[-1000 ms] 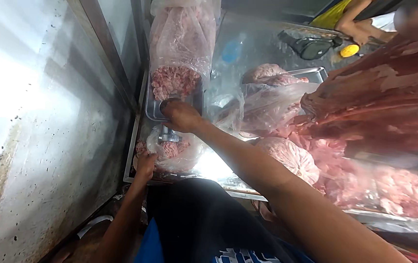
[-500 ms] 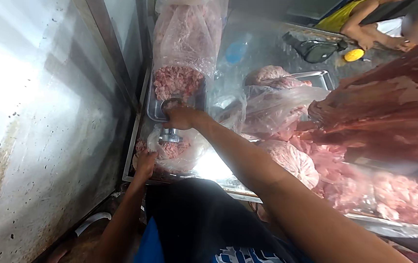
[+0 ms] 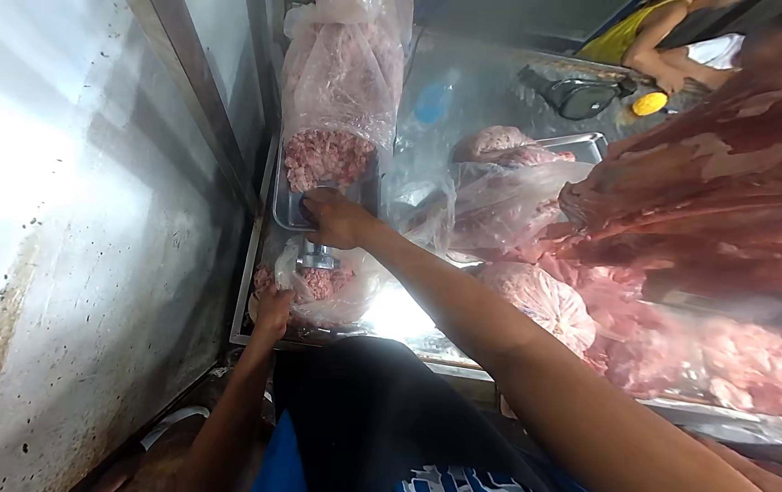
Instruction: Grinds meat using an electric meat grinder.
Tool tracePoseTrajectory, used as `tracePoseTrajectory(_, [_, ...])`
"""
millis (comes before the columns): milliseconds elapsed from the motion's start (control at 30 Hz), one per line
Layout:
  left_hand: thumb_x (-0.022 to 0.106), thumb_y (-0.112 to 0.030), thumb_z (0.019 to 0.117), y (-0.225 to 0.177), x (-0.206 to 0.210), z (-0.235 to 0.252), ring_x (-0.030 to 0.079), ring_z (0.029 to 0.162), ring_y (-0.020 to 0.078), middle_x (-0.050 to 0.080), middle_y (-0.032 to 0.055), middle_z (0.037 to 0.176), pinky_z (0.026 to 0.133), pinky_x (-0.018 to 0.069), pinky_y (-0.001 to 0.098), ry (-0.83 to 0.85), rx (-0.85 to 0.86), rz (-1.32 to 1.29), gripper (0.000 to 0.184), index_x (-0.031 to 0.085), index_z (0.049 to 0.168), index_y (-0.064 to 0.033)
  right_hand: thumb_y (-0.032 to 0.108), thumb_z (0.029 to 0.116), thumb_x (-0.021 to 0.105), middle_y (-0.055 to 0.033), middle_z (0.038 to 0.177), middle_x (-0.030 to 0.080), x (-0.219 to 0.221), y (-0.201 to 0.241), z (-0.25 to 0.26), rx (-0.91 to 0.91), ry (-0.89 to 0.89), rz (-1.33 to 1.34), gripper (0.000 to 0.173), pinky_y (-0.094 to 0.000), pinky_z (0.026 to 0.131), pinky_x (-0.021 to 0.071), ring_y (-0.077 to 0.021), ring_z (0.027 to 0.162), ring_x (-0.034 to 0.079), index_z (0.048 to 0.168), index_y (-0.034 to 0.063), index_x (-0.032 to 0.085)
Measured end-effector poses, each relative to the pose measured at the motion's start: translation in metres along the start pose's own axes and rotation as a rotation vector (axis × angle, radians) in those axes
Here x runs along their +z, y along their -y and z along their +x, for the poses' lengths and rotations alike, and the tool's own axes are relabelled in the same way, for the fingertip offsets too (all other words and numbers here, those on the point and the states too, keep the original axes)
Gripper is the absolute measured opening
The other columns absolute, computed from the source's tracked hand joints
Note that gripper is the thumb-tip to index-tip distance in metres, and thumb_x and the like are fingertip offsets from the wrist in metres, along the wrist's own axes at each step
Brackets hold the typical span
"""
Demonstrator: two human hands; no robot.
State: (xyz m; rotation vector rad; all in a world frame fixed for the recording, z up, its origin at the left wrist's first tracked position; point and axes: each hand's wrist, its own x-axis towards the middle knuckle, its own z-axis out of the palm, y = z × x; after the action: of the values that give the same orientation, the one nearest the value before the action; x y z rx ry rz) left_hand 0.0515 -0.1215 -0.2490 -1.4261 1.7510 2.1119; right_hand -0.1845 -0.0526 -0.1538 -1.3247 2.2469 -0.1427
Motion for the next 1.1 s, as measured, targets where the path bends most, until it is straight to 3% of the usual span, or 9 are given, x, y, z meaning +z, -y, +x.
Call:
tracePoseTrajectory(167, [0.061, -0.008, 0.0959, -0.003, 0.001, 0.000, 0.068, 0.097, 0.0216, 0.067, 0.0167, 0.111, 0.083, 0.0583, 0.0403, 0.004, 0.012, 0.007, 0.030, 0.062, 0.125, 0.0020, 0.065, 0.0963, 0.053, -0.0234, 0.148, 0.053, -0.012, 0.007, 0.005, 0.100, 0.270, 0.063, 0.084, -0.0677, 0.109, 0.0399, -0.0415, 0.138, 0.050, 0.153, 0.0044, 0.045])
tracePoseTrajectory(267, [0.062, -0.006, 0.0953, -0.004, -0.001, 0.003, 0.068, 0.093, 0.0199, 0.069, 0.0146, 0.106, 0.081, 0.0586, 0.0382, 0.002, 0.037, -0.019, 0.026, 0.063, 0.120, 0.0022, 0.067, 0.0977, 0.050, -0.0240, 0.121, 0.067, -0.018, 0.010, 0.007, 0.142, 0.366, 0.088, 0.072, -0.0693, 0.096, 0.0459, -0.0420, 0.119, 0.062, 0.124, 0.0013, 0.065])
tracePoseTrajectory(400, [0.062, -0.006, 0.0941, -0.005, -0.003, 0.006, 0.068, 0.090, 0.0199, 0.068, 0.0140, 0.103, 0.077, 0.0584, 0.0382, 0.005, 0.034, -0.009, 0.026, 0.063, 0.119, 0.0018, 0.065, 0.0997, 0.048, -0.0237, 0.120, 0.067, -0.026, 0.014, 0.004, 0.157, 0.418, 0.098, 0.070, -0.0689, 0.098, 0.0446, -0.0411, 0.120, 0.061, 0.118, 0.0005, 0.068])
tracePoseTrajectory(533, [0.063, -0.007, 0.0936, -0.002, -0.004, 0.007, 0.069, 0.089, 0.0199, 0.069, 0.0133, 0.102, 0.075, 0.0593, 0.0384, 0.005, 0.039, -0.006, 0.027, 0.064, 0.119, 0.0005, 0.064, 0.0959, 0.055, -0.0184, 0.107, 0.069, -0.017, 0.011, 0.002, 0.140, 0.280, 0.068, 0.060, -0.0657, 0.087, 0.0507, -0.0382, 0.108, 0.066, 0.107, 0.0073, 0.069])
tracePoseTrajectory(667, [0.064, -0.008, 0.0934, 0.002, 0.000, 0.006, 0.069, 0.096, 0.0208, 0.069, 0.0150, 0.108, 0.082, 0.0593, 0.0398, 0.002, 0.032, 0.016, 0.028, 0.064, 0.120, 0.0013, 0.063, 0.0901, 0.060, -0.0108, 0.130, 0.065, -0.002, 0.002, 0.001, 0.033, 0.042, -0.031, 0.061, -0.0603, 0.098, 0.0513, -0.0311, 0.125, 0.061, 0.124, 0.0121, 0.068])
tracePoseTrajectory(767, [0.063, -0.009, 0.0958, 0.000, 0.002, 0.005, 0.066, 0.107, 0.0241, 0.066, 0.0188, 0.120, 0.091, 0.0569, 0.0437, 0.022, 0.030, 0.035, 0.034, 0.060, 0.128, 0.0027, 0.061, 0.1004, 0.047, -0.0146, 0.163, 0.039, -0.002, -0.002, 0.009, -0.070, 0.176, -0.037, 0.076, -0.0613, 0.121, 0.0283, -0.0349, 0.152, 0.033, 0.151, 0.0047, 0.049])
tracePoseTrajectory(833, [0.062, -0.009, 0.0959, -0.002, 0.003, 0.005, 0.065, 0.109, 0.0248, 0.065, 0.0198, 0.123, 0.093, 0.0563, 0.0442, 0.030, 0.034, 0.039, 0.037, 0.059, 0.131, 0.0025, 0.068, 0.1001, 0.043, -0.0206, 0.162, 0.038, -0.006, 0.000, 0.013, -0.039, 0.260, -0.034, 0.086, -0.0642, 0.120, 0.0268, -0.0391, 0.151, 0.034, 0.156, 0.0019, 0.041])
tracePoseTrajectory(933, [0.062, -0.009, 0.0950, -0.003, 0.003, 0.008, 0.067, 0.104, 0.0229, 0.067, 0.0179, 0.117, 0.089, 0.0574, 0.0425, 0.018, 0.045, 0.035, 0.033, 0.062, 0.126, 0.0020, 0.075, 0.0958, 0.045, -0.0245, 0.134, 0.062, -0.017, 0.008, 0.011, 0.099, 0.376, 0.015, 0.085, -0.0711, 0.105, 0.0408, -0.0431, 0.131, 0.055, 0.136, 0.0020, 0.061])
tracePoseTrajectory(1100, [0.063, -0.007, 0.0939, -0.004, -0.003, 0.005, 0.068, 0.098, 0.0220, 0.068, 0.0165, 0.112, 0.084, 0.0588, 0.0408, 0.003, 0.052, 0.001, 0.033, 0.062, 0.125, 0.0019, 0.069, 0.0976, 0.048, -0.0246, 0.121, 0.066, -0.030, 0.021, 0.005, 0.186, 0.417, 0.012, 0.074, -0.0708, 0.097, 0.0450, -0.0426, 0.121, 0.061, 0.116, 0.0009, 0.069])
